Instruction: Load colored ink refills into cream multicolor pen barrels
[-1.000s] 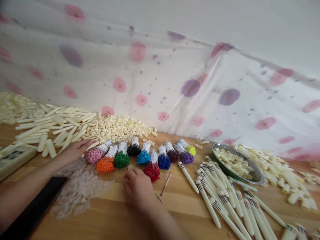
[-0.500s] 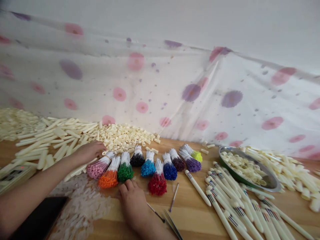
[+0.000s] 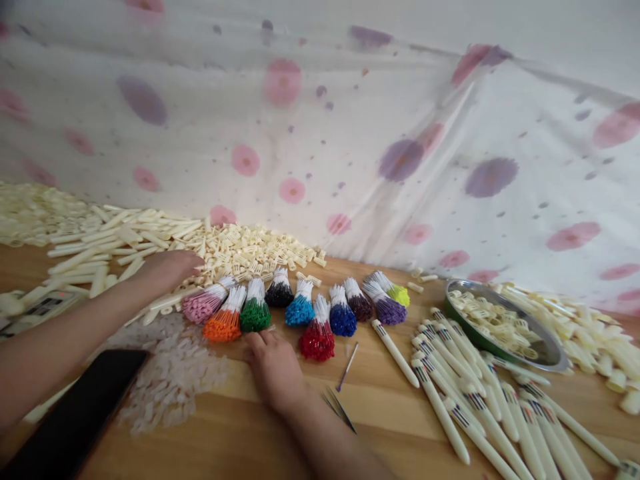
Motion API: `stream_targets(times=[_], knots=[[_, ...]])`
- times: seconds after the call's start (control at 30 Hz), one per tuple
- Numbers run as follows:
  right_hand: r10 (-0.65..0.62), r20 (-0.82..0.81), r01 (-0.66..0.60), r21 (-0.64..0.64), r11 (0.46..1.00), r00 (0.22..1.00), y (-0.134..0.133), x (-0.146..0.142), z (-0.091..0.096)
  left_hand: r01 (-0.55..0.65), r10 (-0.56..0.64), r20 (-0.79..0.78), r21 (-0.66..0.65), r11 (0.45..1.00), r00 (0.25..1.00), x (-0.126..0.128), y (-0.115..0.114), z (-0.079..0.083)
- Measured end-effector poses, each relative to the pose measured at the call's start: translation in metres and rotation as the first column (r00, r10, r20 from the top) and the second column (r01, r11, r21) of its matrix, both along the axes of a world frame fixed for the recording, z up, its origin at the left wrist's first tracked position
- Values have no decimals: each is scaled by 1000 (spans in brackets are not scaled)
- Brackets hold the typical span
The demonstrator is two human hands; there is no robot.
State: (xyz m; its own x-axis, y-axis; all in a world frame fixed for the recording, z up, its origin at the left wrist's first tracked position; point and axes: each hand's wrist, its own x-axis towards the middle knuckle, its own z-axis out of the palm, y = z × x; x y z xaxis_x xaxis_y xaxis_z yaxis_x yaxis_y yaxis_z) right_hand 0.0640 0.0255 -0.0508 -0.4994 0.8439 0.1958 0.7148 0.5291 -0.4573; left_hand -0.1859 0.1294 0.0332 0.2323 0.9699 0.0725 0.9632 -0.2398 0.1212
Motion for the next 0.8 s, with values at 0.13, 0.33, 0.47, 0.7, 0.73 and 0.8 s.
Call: stream_targets(times=[0.13,0.33,0.47,0.7,0.73,0.8], knots=[[-66,-189,55,-63,997,980,-2,7,9,-88,85,235,4,996,968,18,-48,4],[-156,-431,27,-290,957,889,-22,29,16,189,161,701,-394,899,695,90,-153,-44],[-271,-688,-157,-491,857,673,-38,43,13,355,461,816,-570,741,348,117,-172,-71],[-211,-708,-218,-463,859,674,-45,42,8,317,493,820,-569,759,290,113,-167,-86],[-187,-668,-186,-444,876,720,-46,40,8,313,498,818,-572,758,287,112,-167,-87],[-137,-581,-128,-391,912,803,-48,38,9,300,512,813,-579,758,276,111,-168,-88]])
